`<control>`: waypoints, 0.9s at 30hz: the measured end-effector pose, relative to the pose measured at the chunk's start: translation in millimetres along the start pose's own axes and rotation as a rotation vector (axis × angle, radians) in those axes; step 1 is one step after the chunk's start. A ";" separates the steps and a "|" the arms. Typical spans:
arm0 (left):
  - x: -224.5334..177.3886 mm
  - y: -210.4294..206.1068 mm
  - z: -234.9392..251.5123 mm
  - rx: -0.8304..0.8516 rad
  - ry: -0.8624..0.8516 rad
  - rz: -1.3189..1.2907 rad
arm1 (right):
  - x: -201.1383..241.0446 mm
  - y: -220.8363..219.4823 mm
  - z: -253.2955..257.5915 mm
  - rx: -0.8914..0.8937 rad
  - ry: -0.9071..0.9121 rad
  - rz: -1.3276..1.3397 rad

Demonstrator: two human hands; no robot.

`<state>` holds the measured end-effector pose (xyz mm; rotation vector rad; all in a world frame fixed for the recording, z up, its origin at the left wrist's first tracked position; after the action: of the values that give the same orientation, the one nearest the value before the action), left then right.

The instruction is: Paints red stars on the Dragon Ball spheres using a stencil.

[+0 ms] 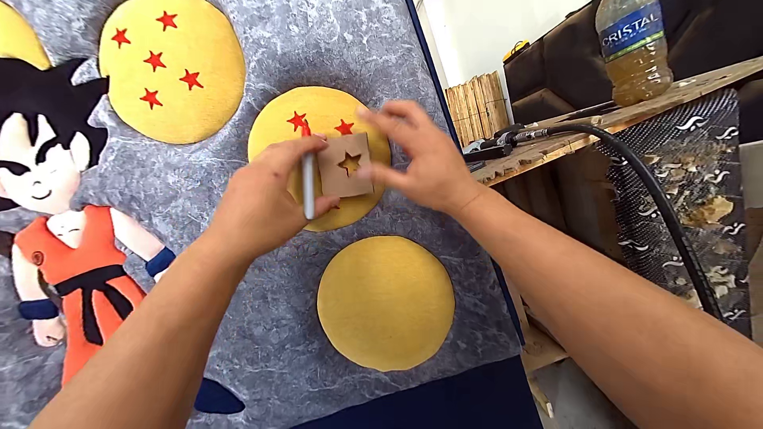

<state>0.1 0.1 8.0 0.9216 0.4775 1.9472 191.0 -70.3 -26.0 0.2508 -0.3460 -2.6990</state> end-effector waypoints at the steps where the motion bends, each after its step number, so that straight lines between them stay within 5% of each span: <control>1: 7.0 4.7 -0.7 -0.010 0.029 -0.096 | -5.8 8.2 1.4 -0.045 -0.052 0.111; 5: 20.8 11.4 -3.2 -0.029 0.042 -0.338 | -18.0 20.3 2.5 -0.146 -0.173 0.293; 12: 6.9 1.8 -2.5 0.001 0.025 -0.019 | -11.5 13.1 2.3 -0.097 -0.104 0.169; 27: -4.9 -6.5 -0.4 -0.008 -0.049 0.130 | 5.3 -16.2 -0.7 0.069 0.105 -0.211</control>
<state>5.1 -0.7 1.5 1.0148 0.3896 2.0369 180.3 -58.3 -31.8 0.4715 -0.4017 -2.8685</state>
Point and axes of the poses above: each hand's wrist, its own z-axis towards the middle knuckle, its own y-axis out of the back of the hand, x = y × z, the point moved 7 cm from there along z, towards the middle knuckle, and after that the axes turned 10 degrees about x, right-handed, at the moved point
